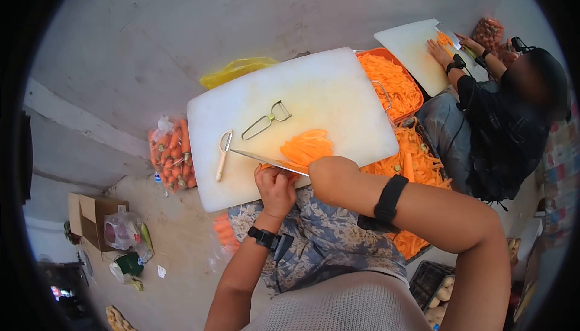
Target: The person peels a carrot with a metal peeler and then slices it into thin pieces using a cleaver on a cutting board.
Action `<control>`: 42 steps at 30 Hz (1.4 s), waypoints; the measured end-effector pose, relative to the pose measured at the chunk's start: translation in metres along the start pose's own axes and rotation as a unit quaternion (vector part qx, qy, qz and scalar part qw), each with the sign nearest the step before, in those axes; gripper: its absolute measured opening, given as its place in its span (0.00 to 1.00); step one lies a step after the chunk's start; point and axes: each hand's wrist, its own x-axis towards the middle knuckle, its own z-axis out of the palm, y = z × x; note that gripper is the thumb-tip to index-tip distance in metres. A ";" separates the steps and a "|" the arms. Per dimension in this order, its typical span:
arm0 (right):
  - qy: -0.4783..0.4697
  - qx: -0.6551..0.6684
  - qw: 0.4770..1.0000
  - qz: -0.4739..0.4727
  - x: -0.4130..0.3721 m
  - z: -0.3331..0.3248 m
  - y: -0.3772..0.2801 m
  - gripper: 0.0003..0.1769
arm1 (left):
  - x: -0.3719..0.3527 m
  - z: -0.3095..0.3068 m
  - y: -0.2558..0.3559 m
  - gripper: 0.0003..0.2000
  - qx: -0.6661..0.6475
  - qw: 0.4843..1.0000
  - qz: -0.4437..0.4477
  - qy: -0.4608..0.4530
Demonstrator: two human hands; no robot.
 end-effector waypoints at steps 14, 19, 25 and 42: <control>0.073 0.026 0.997 -0.029 0.048 0.052 0.016 0.07 | 0.000 -0.004 0.002 0.12 -0.002 1.000 0.012 0.008; 0.118 0.029 0.991 -0.050 0.051 0.060 0.018 0.08 | -0.003 -0.011 0.003 0.15 -0.020 0.999 -0.011 -0.036; 0.149 0.033 0.987 -0.057 0.049 0.063 0.023 0.08 | -0.003 -0.017 0.007 0.16 0.010 0.998 -0.029 -0.047; 0.183 0.035 0.979 -0.081 -0.011 0.050 0.011 0.09 | -0.006 -0.015 0.014 0.09 0.015 1.000 -0.013 0.016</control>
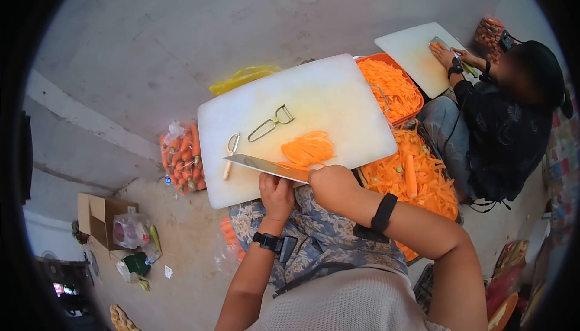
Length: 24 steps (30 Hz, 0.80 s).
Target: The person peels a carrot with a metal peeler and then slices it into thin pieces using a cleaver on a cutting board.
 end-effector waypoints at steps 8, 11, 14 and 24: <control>0.000 -0.012 1.000 -0.008 -0.003 -0.004 0.003 0.06 | 0.003 -0.006 -0.007 0.12 -0.027 1.000 0.003 -0.012; -0.028 -0.017 0.999 -0.016 -0.009 -0.009 0.011 0.06 | 0.002 -0.007 -0.009 0.12 -0.042 0.998 -0.039 -0.042; -0.098 -0.014 0.994 0.039 -0.011 -0.020 0.009 0.08 | 0.001 -0.005 -0.011 0.11 -0.044 0.999 -0.007 -0.019; -0.166 -0.025 0.985 0.028 0.005 -0.033 0.002 0.08 | 0.009 -0.008 -0.016 0.12 -0.078 0.997 0.003 -0.018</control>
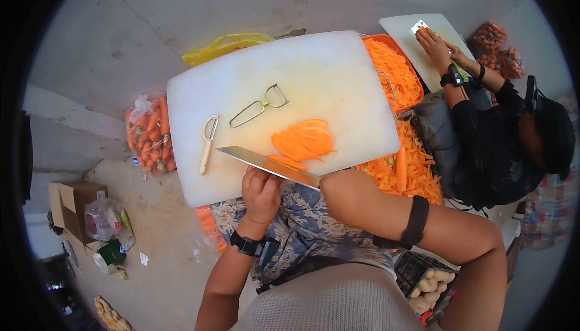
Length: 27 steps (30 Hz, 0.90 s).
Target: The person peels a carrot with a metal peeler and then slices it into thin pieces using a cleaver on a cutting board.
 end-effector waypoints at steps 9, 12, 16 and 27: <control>-0.044 0.037 0.997 0.054 0.025 -0.010 -0.015 0.07 | 0.002 0.000 0.000 0.11 -0.008 1.000 0.008 -0.004; -0.035 0.026 0.998 0.036 0.042 0.007 -0.010 0.08 | 0.001 0.000 0.001 0.11 -0.005 1.000 0.007 -0.003; 0.043 0.040 0.998 -0.001 0.060 0.035 -0.002 0.08 | -0.004 -0.003 0.003 0.11 0.012 1.000 0.000 -0.007; 0.104 0.049 0.993 0.007 0.058 0.036 0.003 0.09 | 0.004 -0.013 0.012 0.14 0.053 0.998 -0.008 -0.043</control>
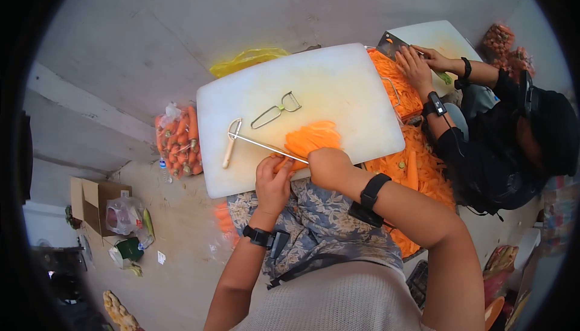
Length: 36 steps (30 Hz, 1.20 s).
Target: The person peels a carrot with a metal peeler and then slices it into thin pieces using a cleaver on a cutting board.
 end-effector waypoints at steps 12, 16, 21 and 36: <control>0.099 -0.009 0.994 -0.053 -0.049 -0.036 -0.014 0.06 | -0.001 0.000 0.007 0.14 0.027 1.000 -0.009 0.007; 0.110 0.001 0.992 -0.062 -0.058 -0.029 -0.016 0.06 | -0.004 0.002 0.003 0.11 0.053 0.999 0.002 0.008; 0.083 -0.027 0.994 -0.062 -0.061 -0.025 -0.014 0.07 | -0.006 0.003 0.004 0.10 0.049 0.999 -0.016 0.015; -0.020 -0.046 0.999 -0.016 -0.062 -0.040 -0.008 0.05 | 0.002 -0.003 -0.004 0.12 -0.007 1.000 -0.026 0.002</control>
